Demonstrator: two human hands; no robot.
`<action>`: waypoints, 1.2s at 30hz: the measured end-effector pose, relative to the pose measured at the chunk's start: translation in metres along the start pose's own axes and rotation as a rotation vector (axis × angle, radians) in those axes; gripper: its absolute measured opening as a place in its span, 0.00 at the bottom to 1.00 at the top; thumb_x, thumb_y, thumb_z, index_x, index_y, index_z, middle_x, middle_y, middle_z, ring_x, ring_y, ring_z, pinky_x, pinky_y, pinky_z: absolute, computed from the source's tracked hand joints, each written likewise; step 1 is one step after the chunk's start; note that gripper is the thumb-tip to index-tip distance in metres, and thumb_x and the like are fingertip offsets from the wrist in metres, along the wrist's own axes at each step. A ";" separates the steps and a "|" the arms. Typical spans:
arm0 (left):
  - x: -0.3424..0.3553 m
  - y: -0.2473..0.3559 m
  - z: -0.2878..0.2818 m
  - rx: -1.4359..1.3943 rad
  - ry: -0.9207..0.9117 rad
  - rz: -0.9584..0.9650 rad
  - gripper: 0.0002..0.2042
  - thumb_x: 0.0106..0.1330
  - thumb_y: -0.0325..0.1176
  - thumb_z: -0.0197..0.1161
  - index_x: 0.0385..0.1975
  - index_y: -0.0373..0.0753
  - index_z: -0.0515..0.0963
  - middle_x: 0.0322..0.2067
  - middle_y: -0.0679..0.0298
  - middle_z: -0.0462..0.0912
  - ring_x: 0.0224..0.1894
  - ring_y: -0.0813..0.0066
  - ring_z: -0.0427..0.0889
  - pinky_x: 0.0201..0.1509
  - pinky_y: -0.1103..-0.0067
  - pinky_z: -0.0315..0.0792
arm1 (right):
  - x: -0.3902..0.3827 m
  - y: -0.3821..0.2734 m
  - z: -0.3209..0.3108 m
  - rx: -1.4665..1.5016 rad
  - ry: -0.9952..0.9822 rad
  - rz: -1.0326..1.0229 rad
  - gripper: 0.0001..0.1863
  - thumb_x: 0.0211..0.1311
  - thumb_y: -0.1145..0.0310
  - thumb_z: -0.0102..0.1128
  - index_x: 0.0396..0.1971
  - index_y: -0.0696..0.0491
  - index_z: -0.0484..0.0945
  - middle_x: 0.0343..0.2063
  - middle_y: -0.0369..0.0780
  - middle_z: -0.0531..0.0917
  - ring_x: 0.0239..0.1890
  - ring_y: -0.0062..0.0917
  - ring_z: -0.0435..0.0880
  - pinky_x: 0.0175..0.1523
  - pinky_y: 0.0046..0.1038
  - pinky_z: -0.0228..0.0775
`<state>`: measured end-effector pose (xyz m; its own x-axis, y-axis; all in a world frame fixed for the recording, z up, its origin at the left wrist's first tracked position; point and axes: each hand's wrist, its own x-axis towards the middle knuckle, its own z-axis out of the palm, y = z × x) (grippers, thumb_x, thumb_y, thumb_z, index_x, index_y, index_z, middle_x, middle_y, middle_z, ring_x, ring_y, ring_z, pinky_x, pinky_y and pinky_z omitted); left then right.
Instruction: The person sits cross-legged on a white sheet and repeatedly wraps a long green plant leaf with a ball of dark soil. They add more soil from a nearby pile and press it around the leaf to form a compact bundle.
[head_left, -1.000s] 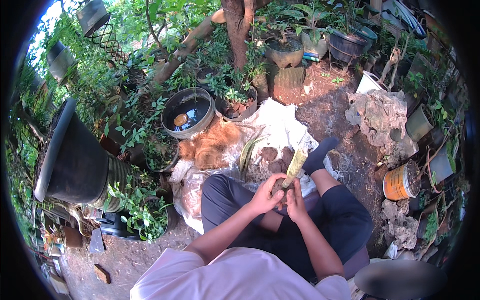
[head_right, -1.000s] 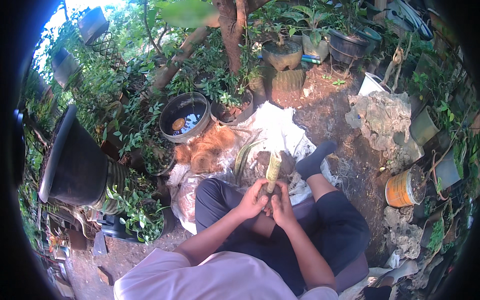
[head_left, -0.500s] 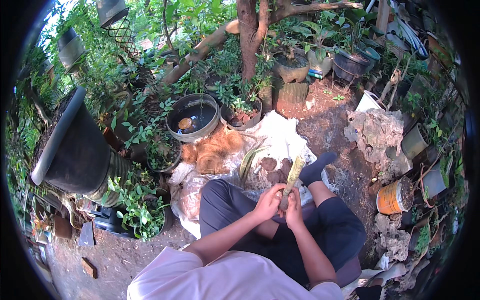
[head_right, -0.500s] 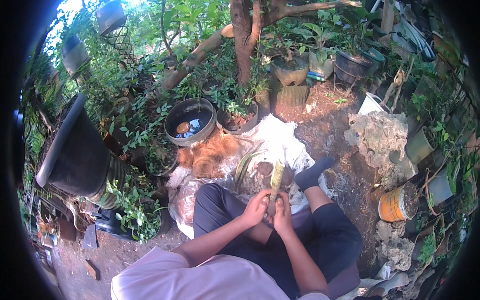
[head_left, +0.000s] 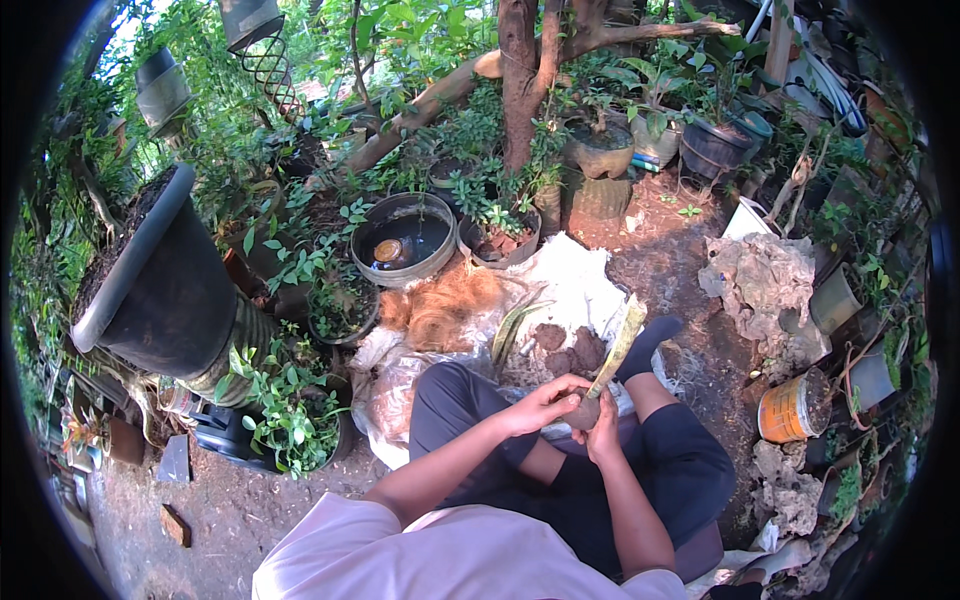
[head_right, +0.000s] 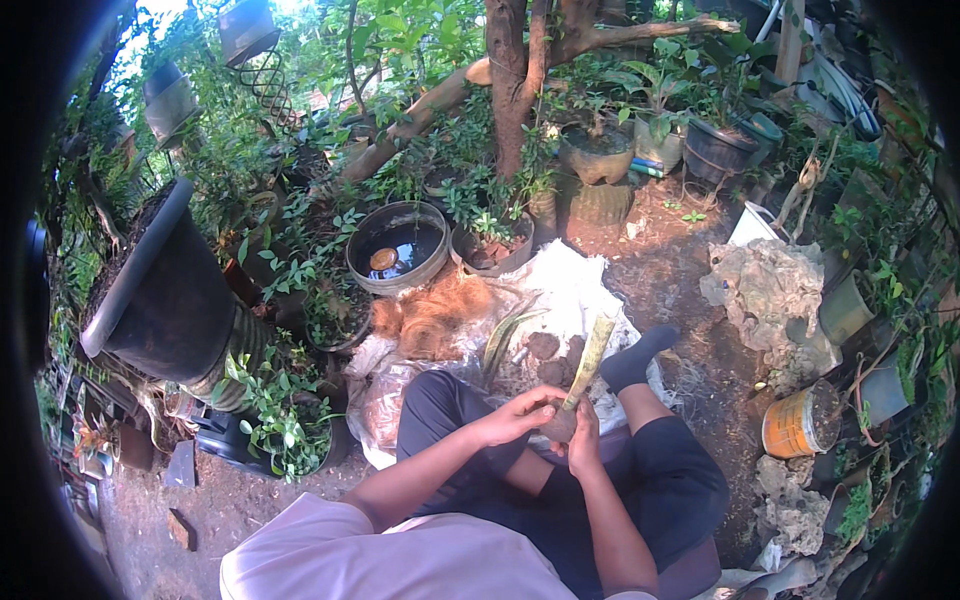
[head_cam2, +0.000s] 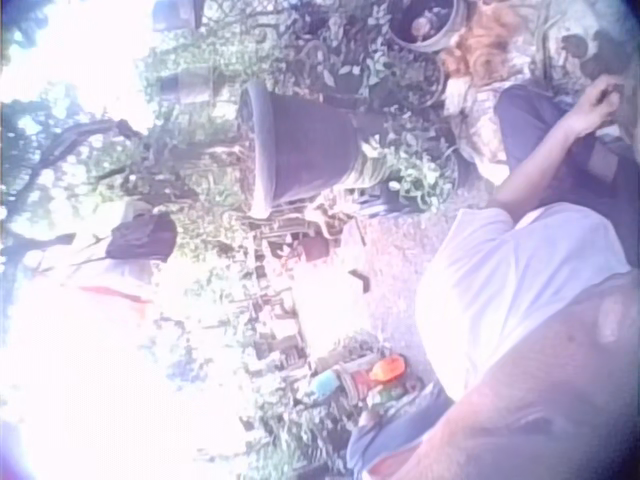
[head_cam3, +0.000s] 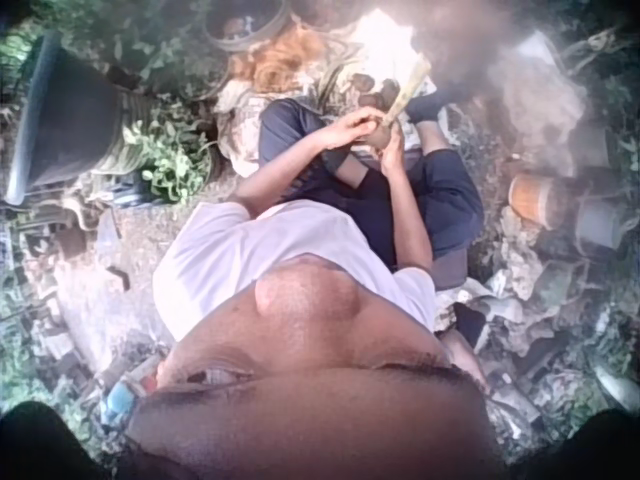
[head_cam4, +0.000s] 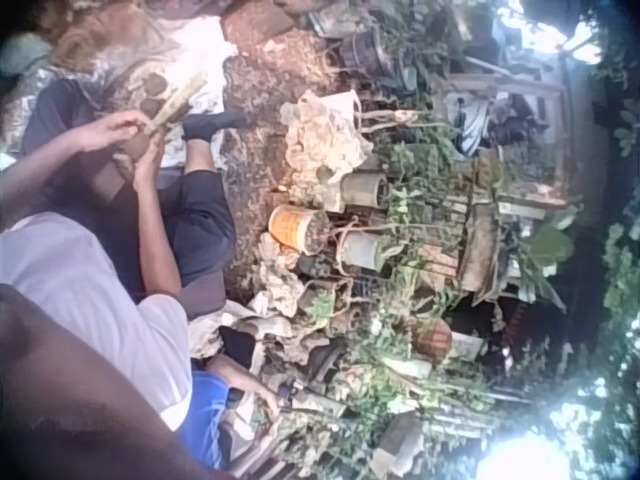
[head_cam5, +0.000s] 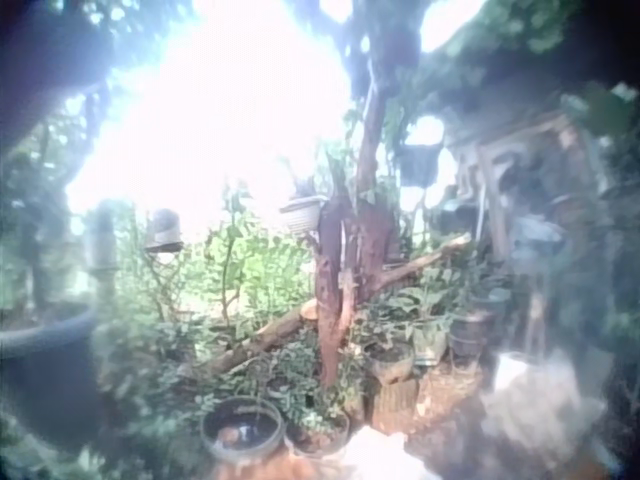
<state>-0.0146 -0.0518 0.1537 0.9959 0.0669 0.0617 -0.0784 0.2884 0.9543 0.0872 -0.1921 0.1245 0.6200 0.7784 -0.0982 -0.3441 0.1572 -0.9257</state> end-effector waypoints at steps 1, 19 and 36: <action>0.001 -0.001 -0.001 0.009 -0.014 -0.005 0.18 0.77 0.36 0.51 0.62 0.38 0.65 0.52 0.63 0.73 0.56 0.77 0.71 0.60 0.76 0.68 | 0.000 0.000 -0.001 -0.020 0.009 0.028 0.28 0.71 0.44 0.36 0.54 0.53 0.66 0.27 0.38 0.79 0.11 0.18 0.74 0.11 0.17 0.61; 0.017 -0.027 -0.001 -0.044 0.121 -0.078 0.11 0.77 0.34 0.49 0.53 0.39 0.71 0.47 0.67 0.74 0.51 0.82 0.71 0.56 0.78 0.69 | 0.003 -0.003 -0.008 -0.128 0.085 0.061 0.17 0.75 0.57 0.34 0.42 0.53 0.71 0.21 0.36 0.77 0.09 0.15 0.70 0.11 0.15 0.58; 0.039 -0.040 0.003 -0.102 0.179 -0.115 0.17 0.80 0.41 0.41 0.59 0.38 0.66 0.38 0.60 0.80 0.31 0.75 0.82 0.38 0.77 0.78 | 0.013 0.001 -0.016 -0.057 0.148 0.143 0.23 0.75 0.53 0.33 0.55 0.53 0.68 0.25 0.37 0.77 0.12 0.16 0.72 0.13 0.16 0.60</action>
<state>0.0281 -0.0637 0.1187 0.9752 0.1937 -0.1072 0.0216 0.3985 0.9169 0.1068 -0.1916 0.1165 0.6662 0.6916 -0.2792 -0.3983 0.0134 -0.9172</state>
